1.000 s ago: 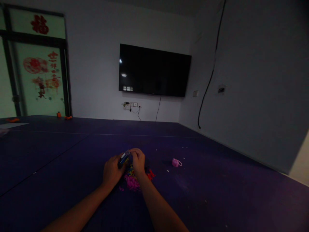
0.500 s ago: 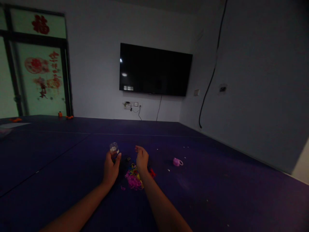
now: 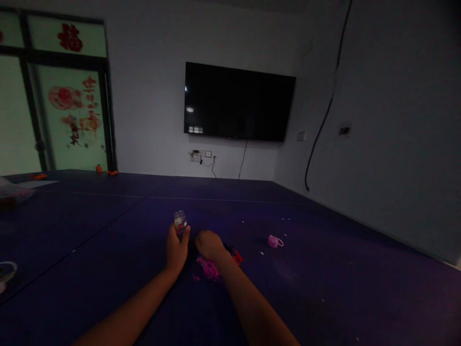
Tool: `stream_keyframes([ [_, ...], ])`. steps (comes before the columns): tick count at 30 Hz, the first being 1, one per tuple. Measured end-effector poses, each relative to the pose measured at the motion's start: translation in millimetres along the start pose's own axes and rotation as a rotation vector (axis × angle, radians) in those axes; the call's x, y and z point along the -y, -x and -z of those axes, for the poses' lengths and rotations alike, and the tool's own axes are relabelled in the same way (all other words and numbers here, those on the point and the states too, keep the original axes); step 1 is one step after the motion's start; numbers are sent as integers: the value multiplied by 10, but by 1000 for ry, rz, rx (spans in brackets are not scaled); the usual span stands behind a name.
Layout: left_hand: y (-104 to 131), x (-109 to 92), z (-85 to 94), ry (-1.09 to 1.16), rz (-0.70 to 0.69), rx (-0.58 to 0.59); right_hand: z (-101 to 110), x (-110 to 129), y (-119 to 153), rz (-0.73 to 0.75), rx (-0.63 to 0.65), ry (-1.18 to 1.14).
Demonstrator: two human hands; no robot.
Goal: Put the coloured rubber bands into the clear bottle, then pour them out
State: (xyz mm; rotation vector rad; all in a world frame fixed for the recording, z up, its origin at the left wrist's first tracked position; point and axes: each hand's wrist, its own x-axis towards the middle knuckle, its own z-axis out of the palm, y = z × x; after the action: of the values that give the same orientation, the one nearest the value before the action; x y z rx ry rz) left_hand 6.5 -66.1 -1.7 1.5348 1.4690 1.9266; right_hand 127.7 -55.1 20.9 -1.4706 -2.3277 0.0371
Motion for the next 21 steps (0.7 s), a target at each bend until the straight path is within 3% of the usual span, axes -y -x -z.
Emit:
stream_keyframes([
  [9, 14, -31, 10, 33, 20, 34, 376, -77, -23, 29, 51, 55],
  [16, 4, -46, 20, -18, 9, -1, 216, 37, 287, 375, -12, 45],
  [21, 13, -89, 10, -42, -20, 17, 100, 113, 660, 415, -40, 78],
])
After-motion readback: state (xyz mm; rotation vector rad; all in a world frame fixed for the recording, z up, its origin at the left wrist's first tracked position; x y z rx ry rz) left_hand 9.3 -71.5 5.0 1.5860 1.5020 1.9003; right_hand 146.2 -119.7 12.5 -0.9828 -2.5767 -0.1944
